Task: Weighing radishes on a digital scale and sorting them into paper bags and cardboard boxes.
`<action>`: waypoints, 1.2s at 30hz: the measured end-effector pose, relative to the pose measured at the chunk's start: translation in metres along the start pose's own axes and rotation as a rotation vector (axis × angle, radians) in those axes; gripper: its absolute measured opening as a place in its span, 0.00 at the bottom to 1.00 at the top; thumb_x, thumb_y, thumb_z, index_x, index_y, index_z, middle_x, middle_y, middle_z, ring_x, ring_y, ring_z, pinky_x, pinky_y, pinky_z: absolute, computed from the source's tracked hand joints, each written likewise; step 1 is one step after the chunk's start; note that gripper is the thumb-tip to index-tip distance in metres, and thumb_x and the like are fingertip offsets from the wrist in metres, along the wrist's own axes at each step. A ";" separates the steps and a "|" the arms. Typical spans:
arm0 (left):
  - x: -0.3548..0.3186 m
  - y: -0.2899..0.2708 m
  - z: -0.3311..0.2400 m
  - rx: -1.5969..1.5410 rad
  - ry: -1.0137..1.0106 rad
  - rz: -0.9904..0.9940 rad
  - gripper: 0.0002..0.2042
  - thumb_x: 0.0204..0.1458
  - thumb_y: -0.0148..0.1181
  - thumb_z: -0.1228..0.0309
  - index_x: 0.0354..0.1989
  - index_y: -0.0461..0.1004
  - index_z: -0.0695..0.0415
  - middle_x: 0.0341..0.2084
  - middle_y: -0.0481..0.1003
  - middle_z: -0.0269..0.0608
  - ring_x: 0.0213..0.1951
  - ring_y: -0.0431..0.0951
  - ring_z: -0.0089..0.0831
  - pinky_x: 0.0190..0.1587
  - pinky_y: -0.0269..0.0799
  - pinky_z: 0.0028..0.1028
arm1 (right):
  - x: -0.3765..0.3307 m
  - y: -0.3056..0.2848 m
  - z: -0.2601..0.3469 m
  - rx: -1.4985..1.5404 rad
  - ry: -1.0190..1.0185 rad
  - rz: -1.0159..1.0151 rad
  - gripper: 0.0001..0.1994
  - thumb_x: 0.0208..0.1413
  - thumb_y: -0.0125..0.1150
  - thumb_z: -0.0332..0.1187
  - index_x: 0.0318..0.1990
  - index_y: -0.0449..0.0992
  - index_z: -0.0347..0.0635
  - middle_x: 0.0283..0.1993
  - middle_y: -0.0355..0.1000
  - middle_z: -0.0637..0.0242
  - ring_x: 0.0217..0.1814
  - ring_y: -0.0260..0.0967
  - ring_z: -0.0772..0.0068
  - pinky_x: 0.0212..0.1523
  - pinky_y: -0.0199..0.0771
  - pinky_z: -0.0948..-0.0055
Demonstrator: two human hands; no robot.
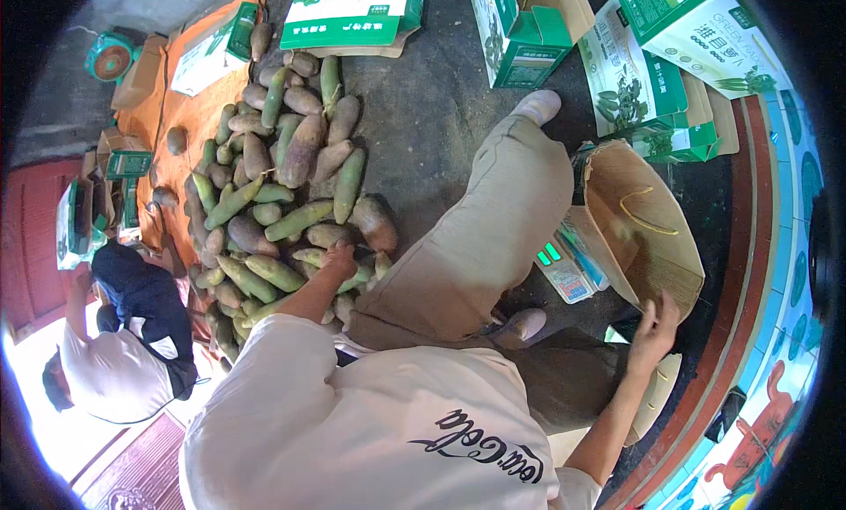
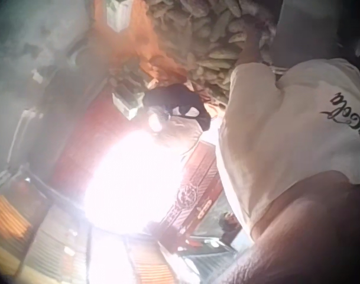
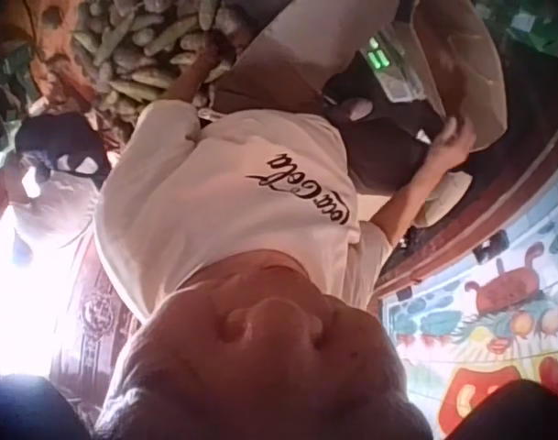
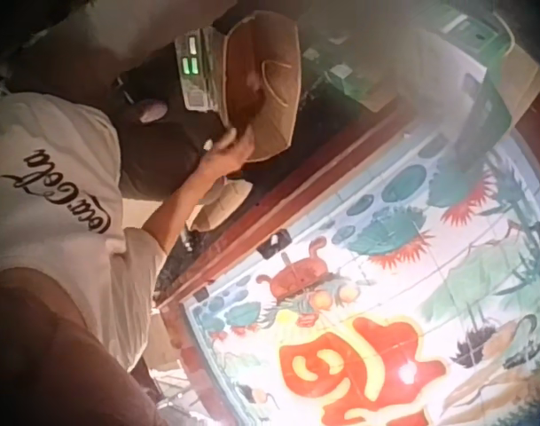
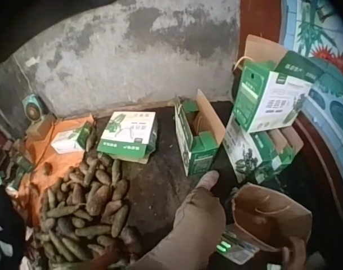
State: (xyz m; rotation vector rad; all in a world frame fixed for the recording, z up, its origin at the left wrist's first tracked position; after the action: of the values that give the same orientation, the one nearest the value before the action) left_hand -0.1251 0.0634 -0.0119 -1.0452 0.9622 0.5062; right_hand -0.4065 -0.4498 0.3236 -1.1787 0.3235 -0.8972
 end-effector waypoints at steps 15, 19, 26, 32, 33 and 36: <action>-0.005 -0.049 0.021 -0.110 -0.105 -0.240 0.28 0.47 0.56 0.57 0.58 0.59 0.46 0.60 0.54 0.42 0.63 0.51 0.43 0.59 0.52 0.47 | -0.053 -0.084 -0.140 -0.153 0.290 -0.297 0.14 0.59 0.49 0.36 0.44 0.72 0.33 0.41 0.73 0.57 0.39 0.72 0.68 0.41 0.71 0.73; 0.000 -0.059 0.081 -0.056 -0.311 -0.362 0.31 0.47 0.55 0.57 0.62 0.54 0.46 0.63 0.50 0.41 0.65 0.46 0.42 0.61 0.47 0.47 | -0.057 -0.081 -0.157 -0.097 0.353 -0.296 0.15 0.59 0.49 0.37 0.44 0.72 0.33 0.39 0.73 0.57 0.38 0.73 0.69 0.41 0.71 0.74; -0.015 -0.073 0.120 -0.115 -0.373 -0.377 0.30 0.46 0.52 0.67 0.61 0.55 0.46 0.61 0.52 0.43 0.64 0.49 0.41 0.61 0.48 0.45 | -0.059 -0.080 -0.147 -0.170 0.315 -0.282 0.14 0.59 0.49 0.37 0.43 0.72 0.33 0.39 0.72 0.56 0.37 0.73 0.69 0.39 0.72 0.74; -0.025 -0.085 0.126 -0.226 -0.452 -0.419 0.24 0.45 0.52 0.71 0.55 0.61 0.49 0.52 0.60 0.41 0.59 0.56 0.39 0.55 0.56 0.42 | -0.056 -0.076 -0.140 -0.264 0.293 -0.230 0.13 0.59 0.50 0.36 0.43 0.73 0.35 0.39 0.71 0.56 0.35 0.73 0.67 0.38 0.72 0.73; -0.026 -0.085 0.127 -0.195 -0.444 -0.419 0.23 0.45 0.52 0.71 0.54 0.61 0.49 0.51 0.61 0.41 0.58 0.57 0.39 0.55 0.57 0.41 | -0.056 -0.076 -0.138 -0.269 0.272 -0.231 0.13 0.59 0.50 0.36 0.43 0.73 0.35 0.39 0.71 0.56 0.36 0.72 0.66 0.38 0.71 0.72; -0.032 -0.085 0.132 -0.159 -0.499 -0.427 0.24 0.47 0.52 0.70 0.55 0.60 0.48 0.52 0.60 0.40 0.59 0.56 0.39 0.55 0.57 0.41 | -0.054 -0.076 -0.134 -0.298 0.248 -0.220 0.12 0.58 0.50 0.35 0.43 0.73 0.36 0.40 0.71 0.56 0.38 0.71 0.63 0.40 0.70 0.70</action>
State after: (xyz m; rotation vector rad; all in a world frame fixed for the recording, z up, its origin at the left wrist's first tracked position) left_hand -0.0225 0.1461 0.0792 -1.1554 0.2488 0.4589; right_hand -0.5602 -0.5044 0.3280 -1.3977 0.5506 -1.2217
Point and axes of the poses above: each hand's wrist, its own x-axis towards the middle knuckle, its own y-axis out of the palm, z = x × y, the point moved 9 cm from there along x, towards the middle knuckle
